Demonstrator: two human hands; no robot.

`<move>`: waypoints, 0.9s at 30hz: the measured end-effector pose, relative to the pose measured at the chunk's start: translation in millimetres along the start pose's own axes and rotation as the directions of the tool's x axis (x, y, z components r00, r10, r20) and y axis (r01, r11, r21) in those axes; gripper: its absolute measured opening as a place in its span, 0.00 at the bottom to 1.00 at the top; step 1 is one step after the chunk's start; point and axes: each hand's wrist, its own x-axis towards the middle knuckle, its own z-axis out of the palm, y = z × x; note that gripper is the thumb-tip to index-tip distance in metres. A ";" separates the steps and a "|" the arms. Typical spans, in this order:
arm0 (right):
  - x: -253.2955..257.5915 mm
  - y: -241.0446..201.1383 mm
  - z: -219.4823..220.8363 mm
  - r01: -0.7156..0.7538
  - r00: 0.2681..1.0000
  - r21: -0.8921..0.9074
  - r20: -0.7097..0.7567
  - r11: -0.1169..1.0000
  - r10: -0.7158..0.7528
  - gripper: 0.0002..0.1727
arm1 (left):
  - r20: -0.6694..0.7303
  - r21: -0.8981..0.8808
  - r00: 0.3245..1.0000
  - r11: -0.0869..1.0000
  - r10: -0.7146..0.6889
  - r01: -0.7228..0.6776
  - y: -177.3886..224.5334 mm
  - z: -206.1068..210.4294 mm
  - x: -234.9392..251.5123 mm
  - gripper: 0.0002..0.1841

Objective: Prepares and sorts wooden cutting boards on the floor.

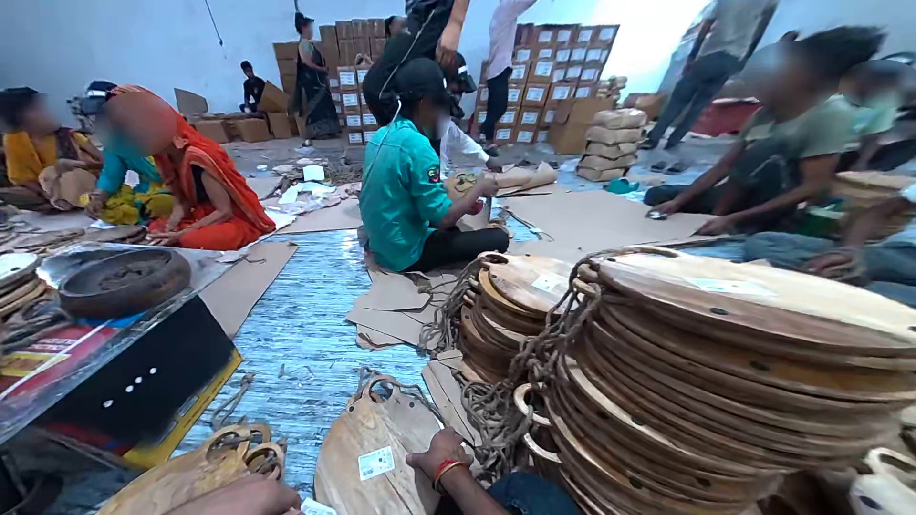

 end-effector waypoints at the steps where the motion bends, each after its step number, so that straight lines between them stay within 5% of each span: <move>1: -3.4 -2.4 -7.3 0.060 0.998 0.084 -0.026 0.995 -0.058 0.65 | -0.014 0.000 1.000 1.000 -0.002 0.002 -2.4 -0.1 0.6 0.24; 5: -30.3 -16.7 -53.9 0.443 0.896 0.363 -0.216 0.820 -0.388 0.39 | -0.146 0.001 0.989 1.000 -0.030 0.031 -11.8 2.4 4.2 0.23; 10: -69.9 -14.4 -129.8 0.728 0.604 0.044 -0.512 0.684 -0.611 0.25 | -0.522 -0.083 0.817 0.968 -0.246 0.239 -19.2 4.2 8.2 0.15; 14: -75.1 19.6 -192.1 0.870 0.418 0.015 -0.554 0.493 -0.720 0.23 | -0.565 -0.186 0.759 0.946 -0.324 0.265 -17.8 4.7 15.8 0.14; 18: -91.5 46.3 -239.1 0.823 0.549 0.448 -0.474 0.349 -0.688 0.21 | -0.513 -0.364 0.806 0.925 -0.294 0.106 -22.3 10.6 27.6 0.20; 21: -100.5 47.0 -247.0 0.692 0.660 0.623 -0.340 0.365 -0.670 0.19 | -0.497 -0.492 0.862 0.850 -0.100 -0.185 -17.9 19.7 31.6 0.26; 25: -105.0 31.3 -233.2 0.599 0.660 0.709 -0.174 0.373 -0.730 0.21 | -0.565 -0.775 0.825 0.347 -0.003 -0.529 0.9 36.6 34.5 0.36; 27: -97.9 20.3 -226.0 0.572 0.626 0.726 -0.084 0.382 -0.775 0.22 | -0.547 -0.814 0.836 0.265 -0.050 -0.517 10.1 37.2 29.7 0.37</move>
